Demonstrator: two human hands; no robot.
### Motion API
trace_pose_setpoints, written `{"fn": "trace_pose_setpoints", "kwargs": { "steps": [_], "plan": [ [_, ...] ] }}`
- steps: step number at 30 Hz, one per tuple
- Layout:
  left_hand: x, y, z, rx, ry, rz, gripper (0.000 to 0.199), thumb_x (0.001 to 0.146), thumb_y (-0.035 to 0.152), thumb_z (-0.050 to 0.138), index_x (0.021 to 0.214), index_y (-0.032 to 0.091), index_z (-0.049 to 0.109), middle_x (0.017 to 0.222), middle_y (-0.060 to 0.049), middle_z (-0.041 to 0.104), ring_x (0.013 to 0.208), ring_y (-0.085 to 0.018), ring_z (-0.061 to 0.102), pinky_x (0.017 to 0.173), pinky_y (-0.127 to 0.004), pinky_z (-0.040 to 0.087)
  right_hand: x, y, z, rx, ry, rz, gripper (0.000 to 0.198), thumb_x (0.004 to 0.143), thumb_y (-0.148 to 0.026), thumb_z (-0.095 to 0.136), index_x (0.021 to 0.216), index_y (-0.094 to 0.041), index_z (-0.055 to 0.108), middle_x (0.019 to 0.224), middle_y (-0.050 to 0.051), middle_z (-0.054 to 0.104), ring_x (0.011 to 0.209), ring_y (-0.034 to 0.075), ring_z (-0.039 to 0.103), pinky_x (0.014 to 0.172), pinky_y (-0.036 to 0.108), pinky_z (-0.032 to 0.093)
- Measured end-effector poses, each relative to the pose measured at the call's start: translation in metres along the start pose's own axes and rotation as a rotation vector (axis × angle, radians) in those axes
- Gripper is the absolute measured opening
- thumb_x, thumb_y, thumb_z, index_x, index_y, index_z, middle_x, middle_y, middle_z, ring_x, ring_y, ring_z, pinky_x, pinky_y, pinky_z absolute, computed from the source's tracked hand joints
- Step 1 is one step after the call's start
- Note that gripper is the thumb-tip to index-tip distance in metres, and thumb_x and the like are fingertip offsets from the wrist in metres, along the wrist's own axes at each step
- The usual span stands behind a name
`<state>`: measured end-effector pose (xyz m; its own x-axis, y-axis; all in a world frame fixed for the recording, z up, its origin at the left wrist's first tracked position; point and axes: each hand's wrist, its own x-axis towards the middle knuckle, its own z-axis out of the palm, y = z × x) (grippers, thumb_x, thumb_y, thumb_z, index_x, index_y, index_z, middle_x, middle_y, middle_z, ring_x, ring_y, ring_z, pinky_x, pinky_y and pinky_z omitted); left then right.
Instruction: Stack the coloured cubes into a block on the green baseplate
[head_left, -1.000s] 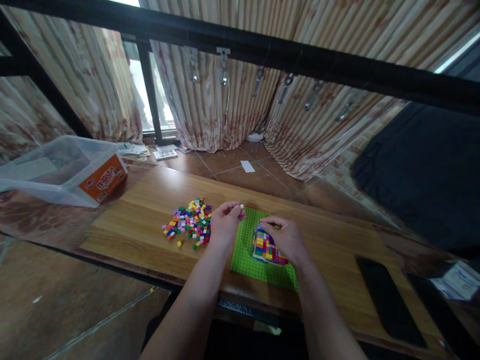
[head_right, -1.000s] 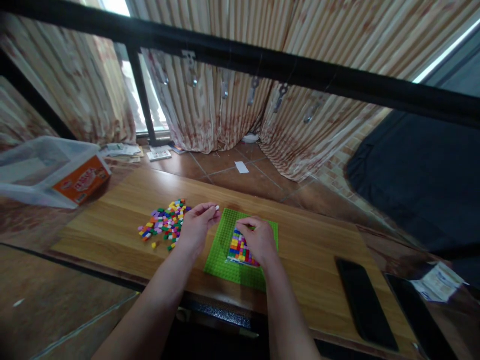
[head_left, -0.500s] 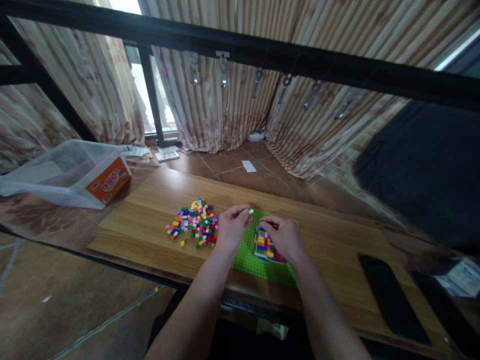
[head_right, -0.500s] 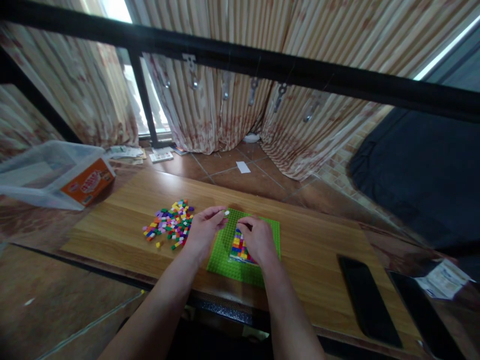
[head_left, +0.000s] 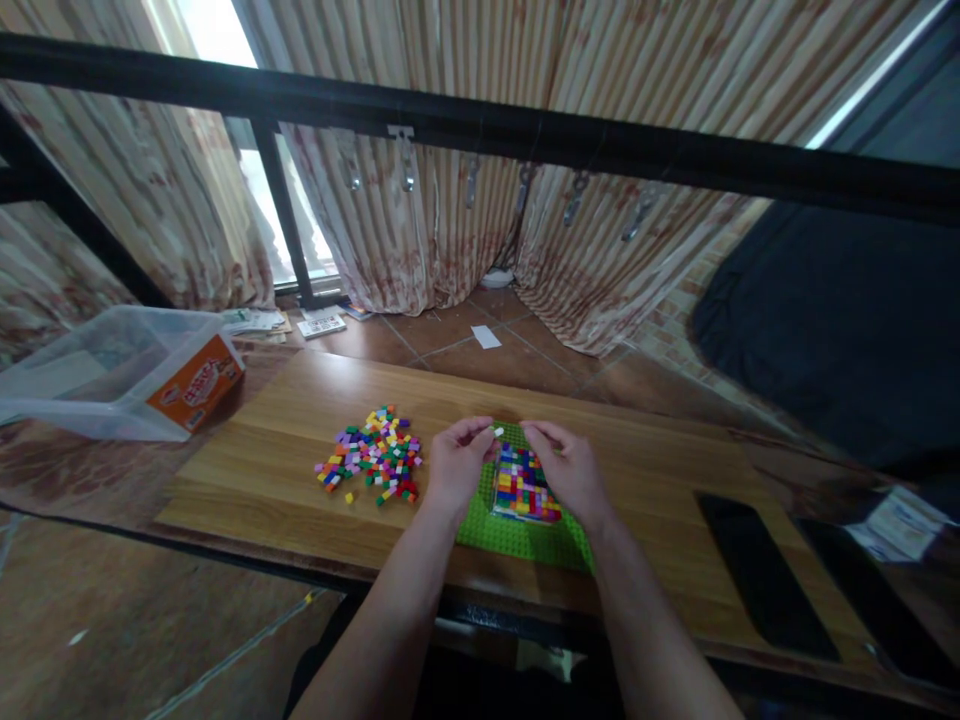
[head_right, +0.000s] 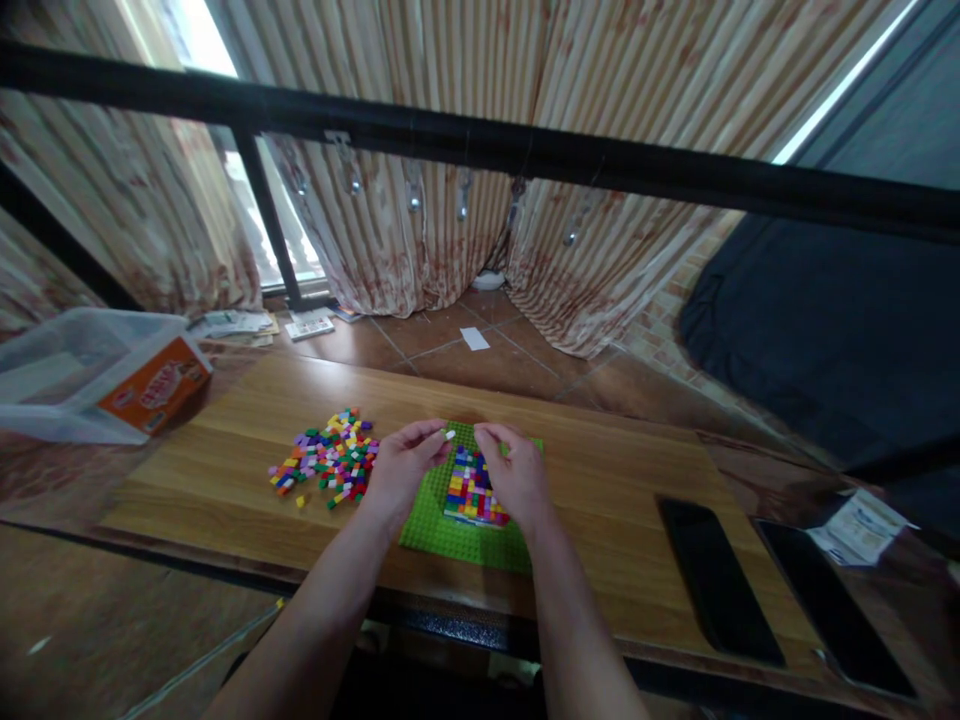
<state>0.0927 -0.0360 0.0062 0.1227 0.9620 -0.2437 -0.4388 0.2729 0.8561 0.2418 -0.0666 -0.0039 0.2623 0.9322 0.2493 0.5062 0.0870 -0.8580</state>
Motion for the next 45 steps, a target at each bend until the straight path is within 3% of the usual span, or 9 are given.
{"fn": "trace_pose_setpoints", "kwargs": {
  "steps": [7, 15, 20, 23, 27, 32, 36, 45],
  "plan": [
    [-0.005, -0.003, 0.006, -0.031, -0.120, 0.081, 0.019, 0.064, 0.022, 0.082, 0.078, 0.014, 0.073, 0.073, -0.002, 0.070, 0.064, -0.010, 0.063, 0.066, -0.023, 0.052, 0.001, -0.018, 0.002, 0.085, 0.002, -0.009, 0.026, 0.082, -0.044, 0.064, 0.084, -0.021, 0.076, 0.089, 0.006, 0.077, 0.085, 0.022, 0.068, 0.081, 0.034, 0.051],
    [-0.008, 0.001, 0.009, -0.063, -0.161, 0.068, 0.020, 0.061, 0.023, 0.084, 0.076, 0.014, 0.074, 0.072, -0.001, 0.070, 0.065, -0.010, 0.064, 0.068, -0.024, 0.052, 0.000, -0.023, 0.000, 0.145, -0.012, 0.005, 0.025, 0.083, -0.041, 0.063, 0.082, -0.021, 0.076, 0.085, 0.005, 0.077, 0.081, 0.020, 0.067, 0.079, 0.033, 0.050],
    [-0.007, 0.004, 0.008, -0.040, -0.225, 0.068, 0.022, 0.061, 0.025, 0.085, 0.077, 0.014, 0.075, 0.070, -0.002, 0.071, 0.062, -0.010, 0.063, 0.067, -0.024, 0.051, 0.000, -0.021, -0.004, 0.290, -0.042, 0.085, 0.027, 0.078, -0.045, 0.067, 0.081, -0.020, 0.077, 0.081, 0.005, 0.076, 0.075, 0.020, 0.067, 0.072, 0.031, 0.051],
    [-0.003, 0.009, 0.003, -0.055, -0.245, 0.061, 0.025, 0.058, 0.027, 0.087, 0.078, 0.015, 0.076, 0.069, -0.002, 0.071, 0.061, -0.010, 0.063, 0.067, -0.025, 0.051, 0.001, -0.017, -0.009, 0.370, 0.012, 0.149, 0.030, 0.073, -0.047, 0.072, 0.082, -0.019, 0.077, 0.083, 0.006, 0.077, 0.075, 0.021, 0.068, 0.072, 0.033, 0.052],
    [0.005, 0.018, -0.006, -0.120, -0.115, 0.099, 0.026, 0.055, 0.024, 0.088, 0.074, 0.014, 0.074, 0.067, 0.000, 0.068, 0.061, -0.009, 0.062, 0.065, -0.023, 0.049, 0.002, -0.008, -0.012, 0.168, 0.053, 0.135, 0.025, 0.073, -0.045, 0.072, 0.079, -0.021, 0.078, 0.084, 0.006, 0.077, 0.079, 0.023, 0.068, 0.079, 0.037, 0.052],
    [0.012, 0.020, -0.014, -0.128, 0.052, 0.093, 0.027, 0.054, 0.023, 0.087, 0.073, 0.013, 0.070, 0.065, 0.001, 0.065, 0.059, -0.009, 0.060, 0.064, -0.024, 0.048, 0.003, 0.004, -0.008, -0.151, -0.032, -0.044, 0.020, 0.082, -0.038, 0.063, 0.076, -0.025, 0.077, 0.086, 0.005, 0.075, 0.086, 0.022, 0.067, 0.086, 0.038, 0.049],
    [0.013, 0.019, -0.014, -0.127, 0.047, 0.084, 0.027, 0.054, 0.022, 0.086, 0.073, 0.013, 0.070, 0.066, 0.001, 0.066, 0.059, -0.009, 0.059, 0.064, -0.025, 0.047, 0.005, 0.010, -0.003, -0.251, -0.103, -0.112, 0.020, 0.085, -0.036, 0.062, 0.081, -0.025, 0.078, 0.090, 0.005, 0.074, 0.089, 0.023, 0.066, 0.087, 0.038, 0.048],
    [0.013, 0.018, -0.013, -0.101, 0.048, 0.063, 0.024, 0.056, 0.021, 0.085, 0.073, 0.013, 0.070, 0.068, 0.001, 0.066, 0.060, -0.009, 0.060, 0.066, -0.025, 0.048, 0.007, 0.010, -0.002, -0.311, -0.167, -0.121, 0.018, 0.086, -0.033, 0.062, 0.083, -0.026, 0.079, 0.089, 0.005, 0.073, 0.088, 0.023, 0.065, 0.084, 0.038, 0.048]
  ]
}}
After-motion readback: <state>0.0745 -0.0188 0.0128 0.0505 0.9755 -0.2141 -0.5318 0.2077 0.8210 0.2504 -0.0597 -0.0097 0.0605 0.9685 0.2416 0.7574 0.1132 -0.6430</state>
